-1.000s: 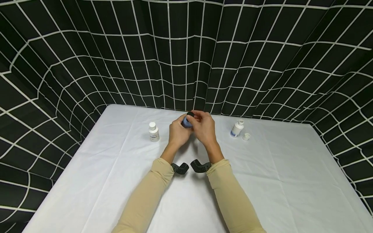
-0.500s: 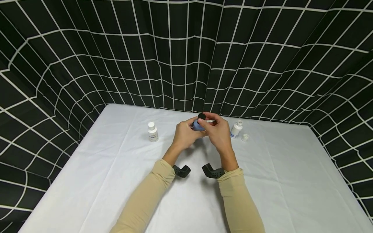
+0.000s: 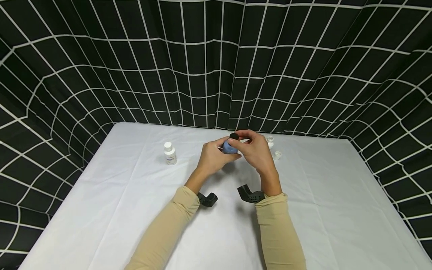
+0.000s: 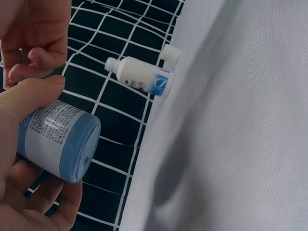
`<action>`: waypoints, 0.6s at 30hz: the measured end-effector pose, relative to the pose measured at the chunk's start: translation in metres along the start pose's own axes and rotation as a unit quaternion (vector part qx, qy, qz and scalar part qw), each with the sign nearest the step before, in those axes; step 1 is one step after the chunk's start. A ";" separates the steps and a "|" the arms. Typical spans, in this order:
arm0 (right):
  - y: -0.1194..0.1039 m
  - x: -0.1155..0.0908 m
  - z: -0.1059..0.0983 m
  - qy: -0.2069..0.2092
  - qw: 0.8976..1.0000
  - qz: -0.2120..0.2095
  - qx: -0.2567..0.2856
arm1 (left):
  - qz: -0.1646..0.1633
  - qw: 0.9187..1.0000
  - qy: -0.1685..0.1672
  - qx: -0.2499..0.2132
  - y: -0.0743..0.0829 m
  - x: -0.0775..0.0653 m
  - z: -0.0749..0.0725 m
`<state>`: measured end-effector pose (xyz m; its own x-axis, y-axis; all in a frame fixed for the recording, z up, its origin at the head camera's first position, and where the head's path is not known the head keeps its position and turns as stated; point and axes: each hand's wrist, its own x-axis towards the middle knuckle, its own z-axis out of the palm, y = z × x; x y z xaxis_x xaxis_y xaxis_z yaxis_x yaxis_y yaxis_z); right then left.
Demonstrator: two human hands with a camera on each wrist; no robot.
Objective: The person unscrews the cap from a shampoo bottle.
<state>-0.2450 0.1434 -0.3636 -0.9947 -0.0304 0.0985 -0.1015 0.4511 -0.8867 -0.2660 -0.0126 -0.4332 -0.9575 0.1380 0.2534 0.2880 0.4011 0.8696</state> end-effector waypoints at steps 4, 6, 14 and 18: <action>-0.001 0.001 0.004 0.015 1.000 0.004 -0.005 | 0.009 1.000 0.000 0.002 0.000 0.000 0.002; -0.001 0.001 0.006 0.025 1.000 0.007 -0.014 | 0.009 1.000 0.004 0.005 0.000 0.000 0.003; -0.001 0.000 0.015 0.062 0.997 -0.019 -0.044 | 0.023 0.999 0.009 0.025 0.000 -0.001 0.003; -0.002 0.002 0.018 0.068 0.995 -0.050 -0.055 | 0.020 1.000 0.009 0.015 0.000 0.000 -0.003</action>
<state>-0.2466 0.1269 -0.3700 -0.9673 0.0374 0.2508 -0.1904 0.5462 -0.8157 -0.2659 -0.0150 -0.4319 -0.9453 0.1378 0.2956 0.3260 0.4226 0.8456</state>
